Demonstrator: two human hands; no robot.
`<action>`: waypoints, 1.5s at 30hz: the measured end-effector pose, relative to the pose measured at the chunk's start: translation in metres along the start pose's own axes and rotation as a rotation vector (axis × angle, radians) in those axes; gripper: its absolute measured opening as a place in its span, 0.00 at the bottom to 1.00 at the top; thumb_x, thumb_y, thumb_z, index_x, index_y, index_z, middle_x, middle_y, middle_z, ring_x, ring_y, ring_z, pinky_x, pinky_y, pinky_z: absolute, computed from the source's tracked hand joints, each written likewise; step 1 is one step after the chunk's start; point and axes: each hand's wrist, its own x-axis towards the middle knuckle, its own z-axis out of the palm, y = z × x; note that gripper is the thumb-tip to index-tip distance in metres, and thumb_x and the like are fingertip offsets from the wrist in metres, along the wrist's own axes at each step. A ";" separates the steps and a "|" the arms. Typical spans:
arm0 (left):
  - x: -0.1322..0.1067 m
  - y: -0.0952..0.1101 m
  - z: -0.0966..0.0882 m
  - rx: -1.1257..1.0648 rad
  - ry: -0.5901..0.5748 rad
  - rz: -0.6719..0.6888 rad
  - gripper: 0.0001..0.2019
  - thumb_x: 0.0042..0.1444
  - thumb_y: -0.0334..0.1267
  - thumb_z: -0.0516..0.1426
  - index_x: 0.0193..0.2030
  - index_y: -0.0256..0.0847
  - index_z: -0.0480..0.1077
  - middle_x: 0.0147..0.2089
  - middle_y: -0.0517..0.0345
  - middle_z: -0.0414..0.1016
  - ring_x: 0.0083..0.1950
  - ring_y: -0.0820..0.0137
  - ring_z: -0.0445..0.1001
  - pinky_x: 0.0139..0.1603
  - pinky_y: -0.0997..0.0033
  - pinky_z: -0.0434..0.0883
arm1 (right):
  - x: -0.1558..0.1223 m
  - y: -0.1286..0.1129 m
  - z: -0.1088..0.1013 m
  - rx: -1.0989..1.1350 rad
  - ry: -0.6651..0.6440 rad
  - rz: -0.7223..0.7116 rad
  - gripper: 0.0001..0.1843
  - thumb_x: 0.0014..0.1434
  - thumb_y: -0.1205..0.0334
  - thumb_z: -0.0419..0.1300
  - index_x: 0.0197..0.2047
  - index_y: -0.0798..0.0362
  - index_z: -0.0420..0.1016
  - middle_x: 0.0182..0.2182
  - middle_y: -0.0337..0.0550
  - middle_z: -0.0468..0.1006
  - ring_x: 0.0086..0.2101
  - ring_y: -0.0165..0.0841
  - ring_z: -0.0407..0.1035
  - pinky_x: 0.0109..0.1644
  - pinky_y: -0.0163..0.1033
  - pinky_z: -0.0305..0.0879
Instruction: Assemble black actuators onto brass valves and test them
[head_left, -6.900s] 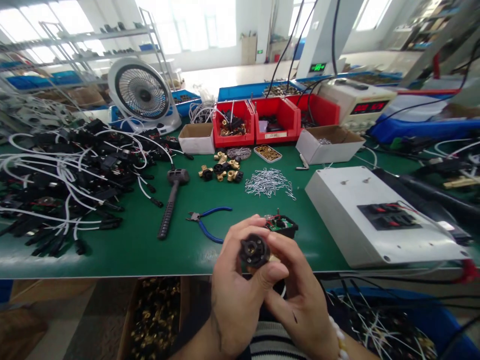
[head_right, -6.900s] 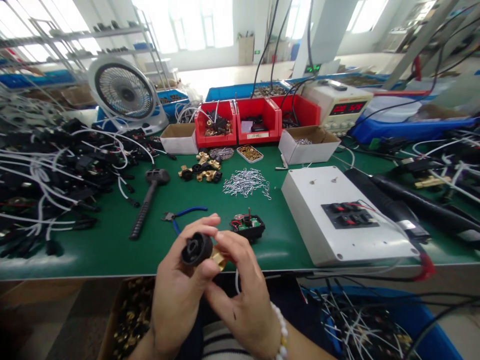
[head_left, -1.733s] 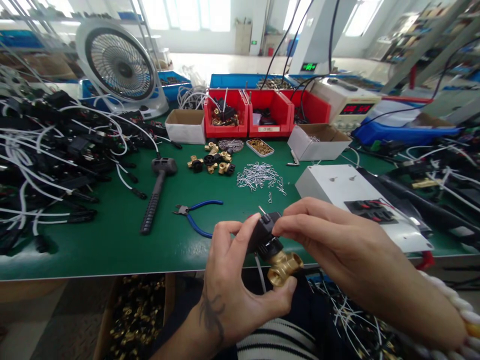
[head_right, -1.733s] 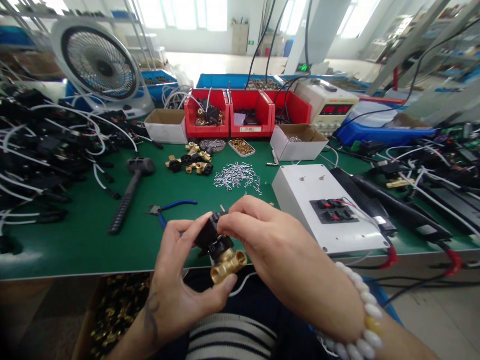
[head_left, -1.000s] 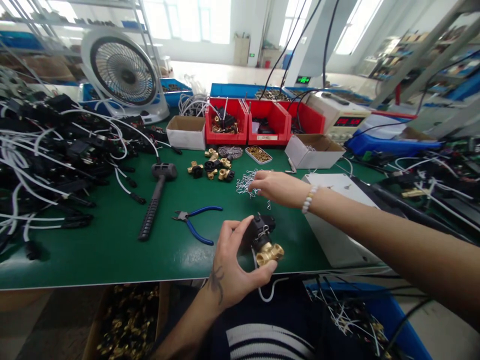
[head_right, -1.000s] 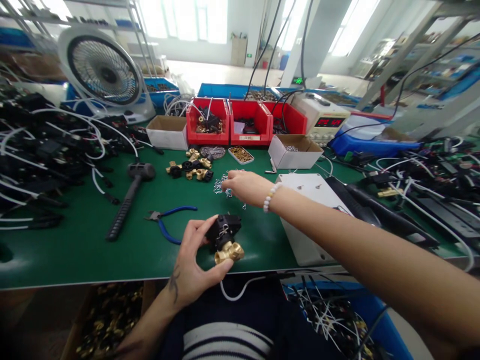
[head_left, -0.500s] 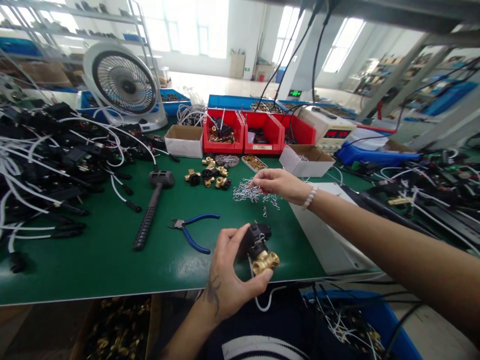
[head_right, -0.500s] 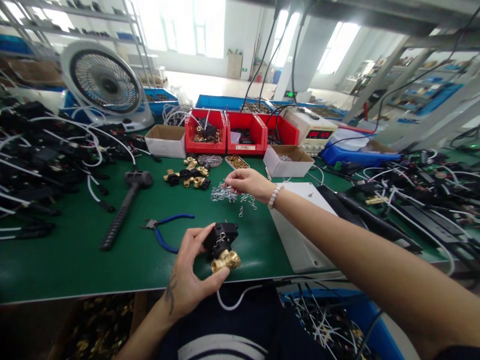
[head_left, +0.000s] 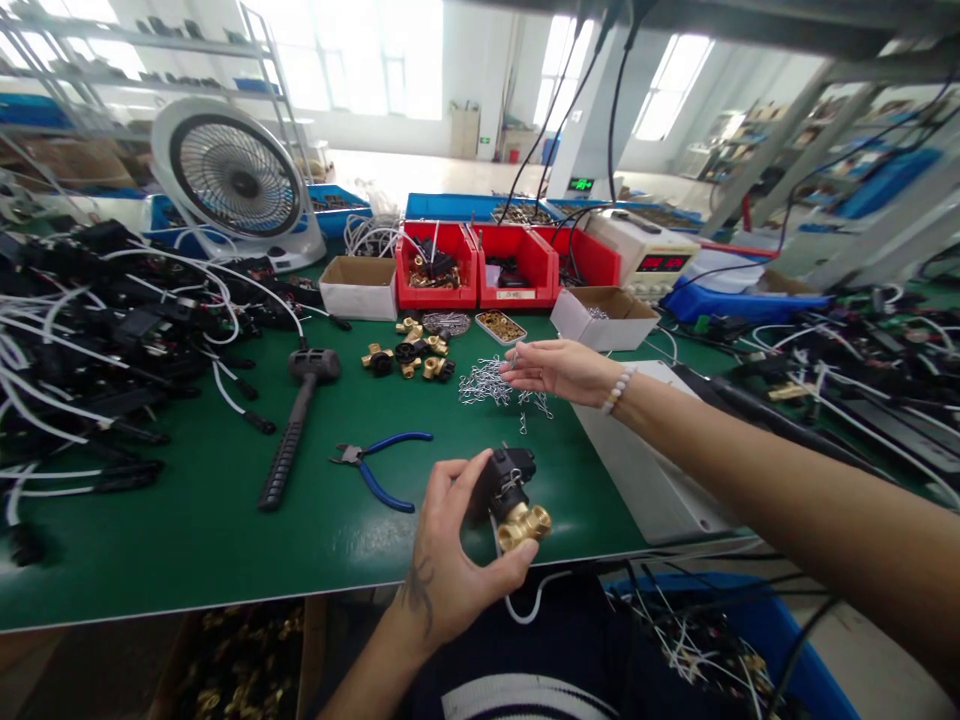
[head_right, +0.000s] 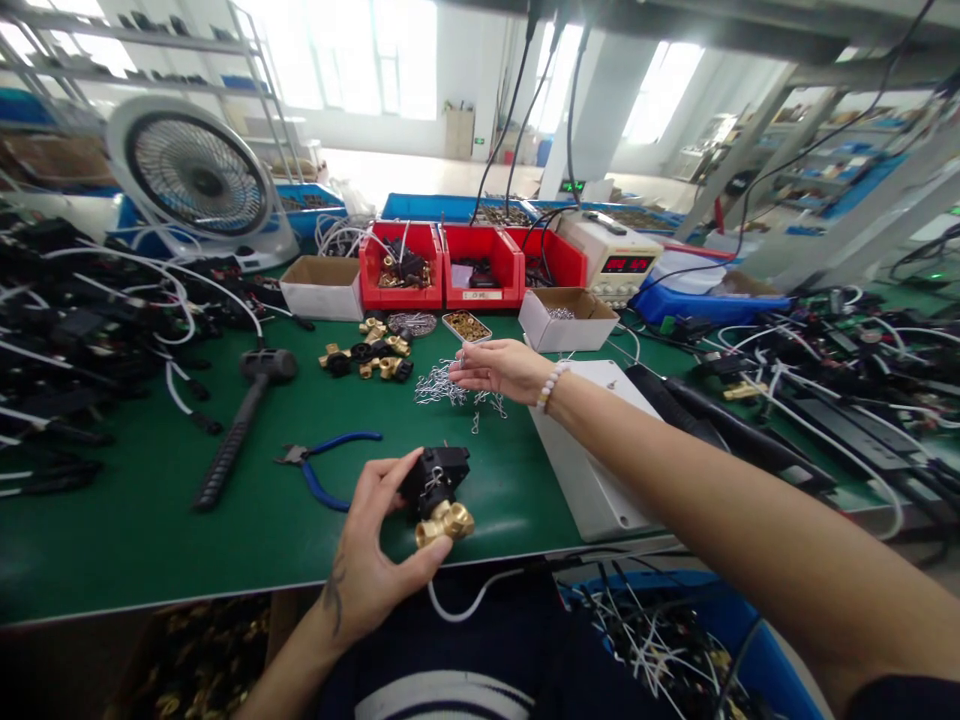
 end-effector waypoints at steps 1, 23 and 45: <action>0.000 0.000 0.000 0.002 0.001 -0.001 0.37 0.48 0.41 0.64 0.66 0.44 0.59 0.55 0.50 0.62 0.55 0.59 0.68 0.54 0.54 0.72 | -0.001 0.000 0.001 0.003 -0.005 -0.003 0.12 0.69 0.71 0.54 0.33 0.60 0.73 0.31 0.48 0.80 0.31 0.26 0.76 0.39 0.30 0.76; 0.000 0.000 0.000 -0.026 -0.015 -0.014 0.38 0.48 0.42 0.65 0.66 0.45 0.59 0.55 0.50 0.61 0.55 0.60 0.68 0.54 0.55 0.71 | 0.008 0.011 -0.006 -0.367 0.046 -0.219 0.09 0.61 0.72 0.62 0.31 0.55 0.66 0.29 0.42 0.81 0.21 0.23 0.71 0.26 0.30 0.69; -0.001 -0.001 -0.001 -0.036 -0.015 -0.005 0.37 0.49 0.42 0.65 0.66 0.45 0.59 0.56 0.51 0.62 0.56 0.61 0.67 0.55 0.57 0.70 | 0.010 0.002 0.006 -0.968 -0.055 -0.177 0.05 0.68 0.68 0.55 0.41 0.58 0.72 0.26 0.38 0.77 0.25 0.26 0.72 0.33 0.33 0.72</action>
